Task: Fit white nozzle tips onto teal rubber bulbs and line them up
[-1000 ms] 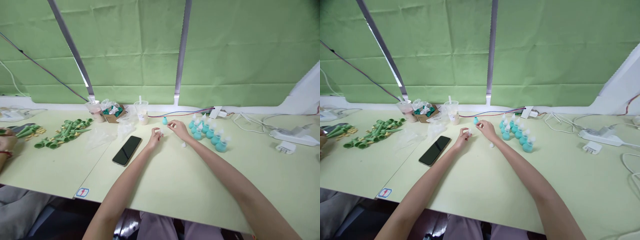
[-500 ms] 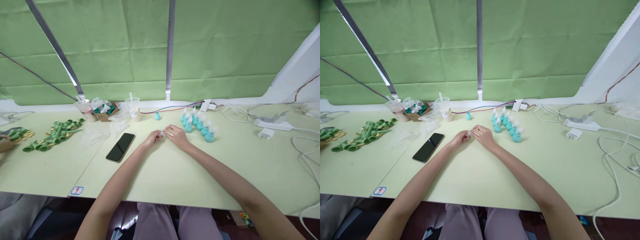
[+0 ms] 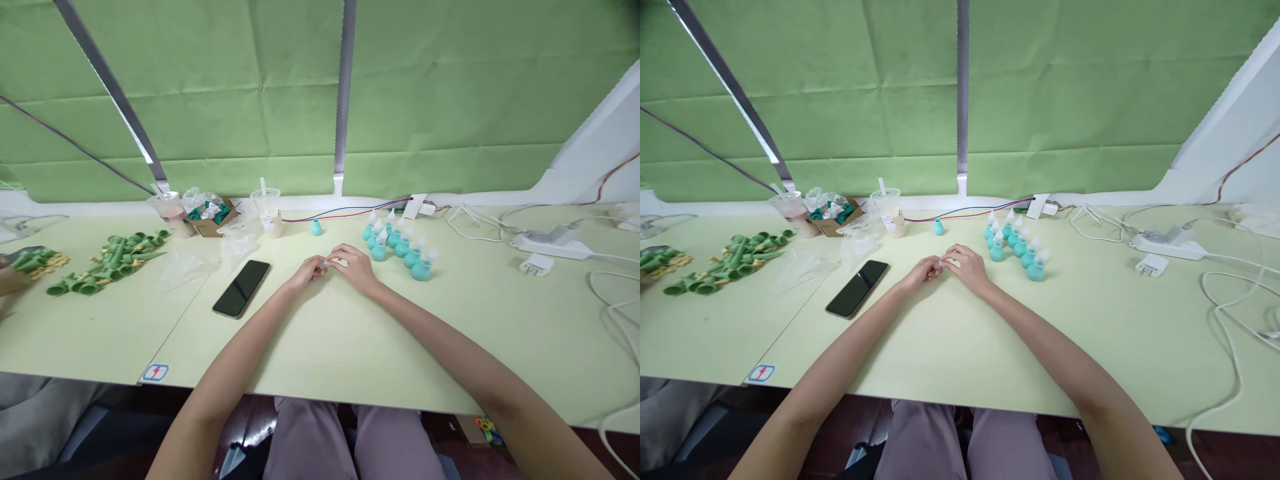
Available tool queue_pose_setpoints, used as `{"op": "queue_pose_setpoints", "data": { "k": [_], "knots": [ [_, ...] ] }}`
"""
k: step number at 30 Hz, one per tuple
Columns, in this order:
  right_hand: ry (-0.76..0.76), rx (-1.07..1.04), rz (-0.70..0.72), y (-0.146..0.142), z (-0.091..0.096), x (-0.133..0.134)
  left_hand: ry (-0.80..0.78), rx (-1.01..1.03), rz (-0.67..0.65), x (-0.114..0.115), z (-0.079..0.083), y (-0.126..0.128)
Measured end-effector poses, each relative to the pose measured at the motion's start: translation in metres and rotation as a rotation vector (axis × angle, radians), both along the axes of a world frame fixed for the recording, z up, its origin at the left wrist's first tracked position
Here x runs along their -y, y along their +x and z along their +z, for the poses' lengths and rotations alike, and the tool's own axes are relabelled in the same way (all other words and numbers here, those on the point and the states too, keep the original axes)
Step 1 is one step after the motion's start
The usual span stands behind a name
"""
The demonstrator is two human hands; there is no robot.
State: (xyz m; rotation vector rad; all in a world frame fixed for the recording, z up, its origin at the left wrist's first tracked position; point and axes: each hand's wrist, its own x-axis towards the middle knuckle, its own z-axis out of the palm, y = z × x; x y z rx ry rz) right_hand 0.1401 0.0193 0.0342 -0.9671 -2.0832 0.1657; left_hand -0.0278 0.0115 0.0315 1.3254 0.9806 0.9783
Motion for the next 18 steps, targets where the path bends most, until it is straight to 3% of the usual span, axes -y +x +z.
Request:
{"op": "queue_pose_setpoints", "data": {
  "k": [10,14,18],
  "knots": [
    [-0.118,-0.044,0.005,0.001,0.005,-0.001,0.135,-0.02,-0.071,-0.001,-0.004,-0.004],
    [-0.132,-0.088,0.06,0.002,0.004,-0.005,0.132,-0.004,-0.09,0.001,-0.002,-0.005],
    [-0.208,-0.079,0.082,0.018,0.017,-0.017,0.099,0.016,-0.055,0.0,0.001,-0.007]
  ]
}}
